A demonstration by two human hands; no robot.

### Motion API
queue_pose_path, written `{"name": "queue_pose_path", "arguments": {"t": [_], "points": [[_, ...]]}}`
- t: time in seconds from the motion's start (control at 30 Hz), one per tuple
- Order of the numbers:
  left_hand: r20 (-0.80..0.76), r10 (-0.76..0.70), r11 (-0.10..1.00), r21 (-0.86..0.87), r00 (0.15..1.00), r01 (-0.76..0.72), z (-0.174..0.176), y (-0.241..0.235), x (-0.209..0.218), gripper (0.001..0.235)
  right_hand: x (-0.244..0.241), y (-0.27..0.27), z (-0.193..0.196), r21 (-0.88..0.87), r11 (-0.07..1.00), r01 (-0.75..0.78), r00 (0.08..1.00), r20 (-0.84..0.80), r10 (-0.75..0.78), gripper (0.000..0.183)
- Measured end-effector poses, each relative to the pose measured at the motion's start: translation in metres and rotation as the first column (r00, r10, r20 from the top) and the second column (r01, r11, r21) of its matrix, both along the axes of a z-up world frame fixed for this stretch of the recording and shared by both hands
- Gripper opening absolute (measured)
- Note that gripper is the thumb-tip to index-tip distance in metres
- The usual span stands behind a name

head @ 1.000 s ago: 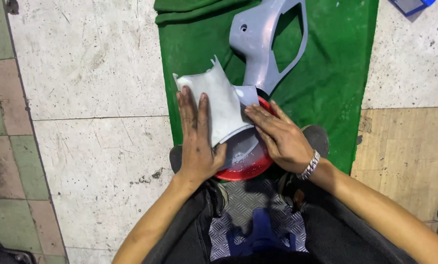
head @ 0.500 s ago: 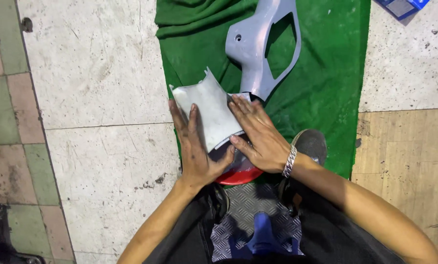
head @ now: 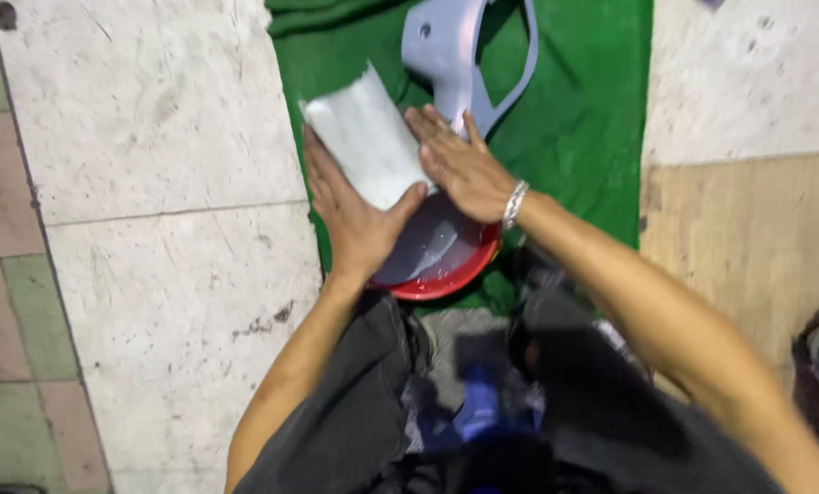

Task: The person sits on the floor and sands a white plastic part using a sanding block, repeatedly dipping it into a red bucket of water. A larger gray plastic part rests nearby on a green mat.

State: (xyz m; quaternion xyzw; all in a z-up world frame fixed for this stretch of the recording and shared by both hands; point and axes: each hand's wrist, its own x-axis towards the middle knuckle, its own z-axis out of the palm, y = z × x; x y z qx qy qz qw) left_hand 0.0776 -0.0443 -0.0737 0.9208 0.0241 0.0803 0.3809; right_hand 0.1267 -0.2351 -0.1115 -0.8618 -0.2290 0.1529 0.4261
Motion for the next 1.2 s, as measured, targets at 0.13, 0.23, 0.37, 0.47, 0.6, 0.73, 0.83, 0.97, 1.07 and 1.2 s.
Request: {"name": "queue_pose_path", "arguments": {"t": [0.13,0.23,0.37,0.47,0.6,0.73,0.83,0.97,1.07,1.2], "points": [[-0.056,0.035,0.996,-0.081,0.998,-0.040,0.017,-0.006,-0.003,0.139,-0.025,-0.001,0.021,-0.003,1.000,0.006,1.000,0.031,-0.006,0.063],[-0.090,0.012,0.993,-0.115,0.996,-0.023,0.022,-0.004,0.006,0.135,-0.035,-0.010,0.035,0.130,0.991,-0.038,0.999,-0.032,0.043,0.066],[-0.209,0.013,0.985,-0.165,0.978,-0.049,0.023,-0.004,0.007,0.137,-0.008,0.005,0.019,0.107,0.992,-0.070,0.997,0.034,0.067,0.067],[-0.282,0.032,0.979,-0.185,0.959,-0.087,0.039,-0.008,0.009,0.136,-0.014,0.003,0.031,0.093,0.992,-0.084,0.996,0.042,0.080,0.072],[-0.232,-0.003,0.991,-0.131,0.973,-0.028,0.021,-0.007,-0.001,0.136,-0.038,-0.014,0.040,0.098,0.991,-0.091,0.995,-0.017,0.094,0.078],[-0.163,-0.004,0.997,-0.080,0.987,-0.009,0.005,-0.006,-0.011,0.139,-0.013,0.002,0.027,0.045,0.995,-0.087,0.995,0.050,0.084,0.073],[-0.144,-0.027,0.993,-0.121,0.989,0.010,0.007,-0.005,-0.008,0.136,-0.028,0.001,0.047,0.059,0.997,-0.048,0.999,0.004,0.048,0.076],[-0.073,-0.030,0.994,-0.103,0.997,0.022,0.006,-0.006,-0.006,0.135,-0.032,-0.001,0.044,0.050,0.997,-0.053,0.998,-0.026,0.055,0.082],[-0.038,-0.040,0.994,-0.101,0.998,0.036,0.006,-0.006,-0.007,0.134,-0.011,0.009,0.025,0.068,0.997,-0.031,1.000,0.002,0.031,0.077],[0.019,-0.036,0.998,-0.048,0.999,0.037,-0.006,-0.002,-0.012,0.130,-0.018,0.011,0.025,0.049,0.999,-0.010,0.998,0.067,0.007,0.079]]}}
